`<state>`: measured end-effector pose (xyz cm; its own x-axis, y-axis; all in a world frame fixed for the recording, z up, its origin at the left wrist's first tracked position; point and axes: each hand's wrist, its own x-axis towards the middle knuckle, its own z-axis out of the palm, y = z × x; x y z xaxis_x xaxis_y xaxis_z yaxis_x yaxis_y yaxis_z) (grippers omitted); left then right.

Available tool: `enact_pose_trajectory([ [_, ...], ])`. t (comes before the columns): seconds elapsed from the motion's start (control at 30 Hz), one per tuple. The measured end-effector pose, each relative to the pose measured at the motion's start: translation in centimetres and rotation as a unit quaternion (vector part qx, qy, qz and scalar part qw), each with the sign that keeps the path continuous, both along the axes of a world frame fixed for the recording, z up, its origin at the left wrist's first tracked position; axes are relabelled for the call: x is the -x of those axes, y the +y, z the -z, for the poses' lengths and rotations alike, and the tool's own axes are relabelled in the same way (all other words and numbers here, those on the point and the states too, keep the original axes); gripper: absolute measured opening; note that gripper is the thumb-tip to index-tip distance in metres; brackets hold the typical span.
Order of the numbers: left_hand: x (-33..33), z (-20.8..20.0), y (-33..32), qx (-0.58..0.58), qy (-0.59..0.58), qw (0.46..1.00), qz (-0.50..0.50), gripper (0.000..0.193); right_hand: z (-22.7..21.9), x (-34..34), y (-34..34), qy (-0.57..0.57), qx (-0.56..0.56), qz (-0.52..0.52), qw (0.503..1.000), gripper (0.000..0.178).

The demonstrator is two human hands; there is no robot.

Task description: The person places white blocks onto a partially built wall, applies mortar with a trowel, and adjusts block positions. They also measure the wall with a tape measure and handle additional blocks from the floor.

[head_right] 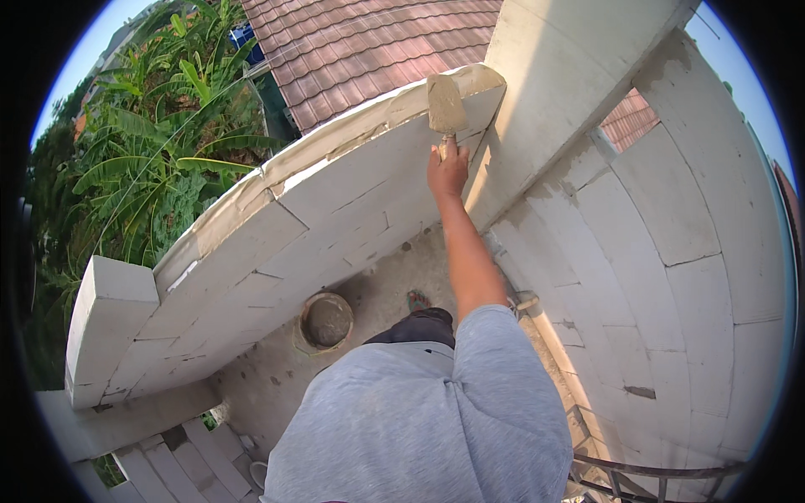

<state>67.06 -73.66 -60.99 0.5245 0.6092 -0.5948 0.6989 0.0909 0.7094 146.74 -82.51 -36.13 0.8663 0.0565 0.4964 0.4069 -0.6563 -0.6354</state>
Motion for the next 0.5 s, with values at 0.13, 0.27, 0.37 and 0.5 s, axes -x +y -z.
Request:
enact_pose_trajectory([
  [0.13,0.3,0.3,-0.8,0.010,-0.030,0.999,-0.015,0.048,3.2,3.9,-1.9,-0.004,-0.001,0.011,1.000,0.050],
  [0.27,0.4,1.5,-1.8,-0.011,0.029,0.999,-0.024,0.042,2.3,5.6,-5.2,0.025,-0.065,-0.046,0.996,0.045],
  [0.37,1.5,1.6,-2.1,-0.033,0.110,0.993,-0.023,0.041,-3.0,5.9,-4.9,0.258,-0.319,-0.182,0.893,0.034],
  [0.5,1.5,1.3,-1.0,-0.072,0.170,0.983,-0.021,0.044,-9.5,6.4,-3.2,0.418,-0.422,-0.313,0.741,0.036],
])
